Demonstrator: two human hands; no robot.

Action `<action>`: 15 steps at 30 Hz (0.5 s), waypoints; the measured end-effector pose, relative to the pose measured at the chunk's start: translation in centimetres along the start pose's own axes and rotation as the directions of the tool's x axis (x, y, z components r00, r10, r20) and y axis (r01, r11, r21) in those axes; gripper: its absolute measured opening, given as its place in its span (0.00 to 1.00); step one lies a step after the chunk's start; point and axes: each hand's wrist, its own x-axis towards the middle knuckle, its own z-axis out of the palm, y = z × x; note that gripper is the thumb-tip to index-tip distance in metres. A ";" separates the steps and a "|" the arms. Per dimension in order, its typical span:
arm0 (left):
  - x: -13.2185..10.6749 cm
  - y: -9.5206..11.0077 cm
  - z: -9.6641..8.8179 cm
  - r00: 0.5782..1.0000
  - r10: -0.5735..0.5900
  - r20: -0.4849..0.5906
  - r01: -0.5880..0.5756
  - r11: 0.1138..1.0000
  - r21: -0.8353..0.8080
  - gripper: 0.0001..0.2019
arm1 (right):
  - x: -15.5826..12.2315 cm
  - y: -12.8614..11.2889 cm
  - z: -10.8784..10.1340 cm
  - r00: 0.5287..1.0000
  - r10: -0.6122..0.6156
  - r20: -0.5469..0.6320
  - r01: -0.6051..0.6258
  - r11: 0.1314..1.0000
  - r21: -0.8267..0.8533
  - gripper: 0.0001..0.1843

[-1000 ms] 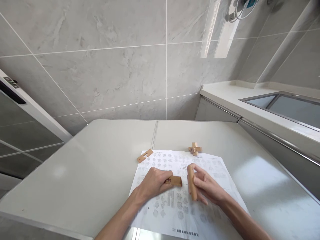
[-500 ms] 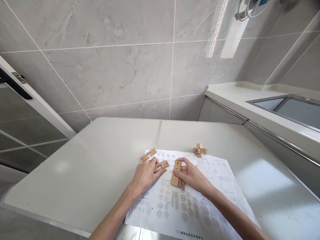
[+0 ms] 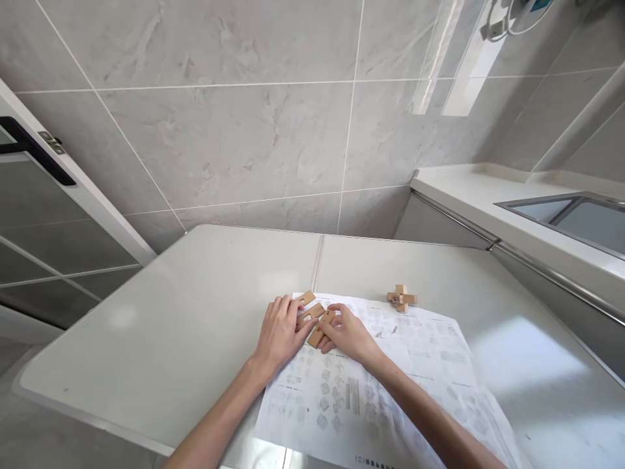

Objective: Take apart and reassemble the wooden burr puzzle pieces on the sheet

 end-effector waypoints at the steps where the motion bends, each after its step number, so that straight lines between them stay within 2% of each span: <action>1: -0.1 -0.3 -0.2 1.000 -0.005 -0.016 0.004 1.000 -0.023 0.08 | -0.3 -0.3 0.0 1.000 0.007 0.007 -0.007 1.000 -0.009 0.25; 8: -0.6 -2.6 -0.7 0.996 -0.039 -0.077 0.028 0.989 -0.142 0.05 | -2.3 -2.3 -0.9 0.996 0.058 0.069 -0.048 0.989 -0.141 0.27; 15: -0.5 -3.5 0.3 0.995 -0.061 -0.078 0.045 0.981 -0.190 0.08 | -1.8 -3.4 0.2 0.990 0.070 0.120 -0.045 0.978 -0.203 0.23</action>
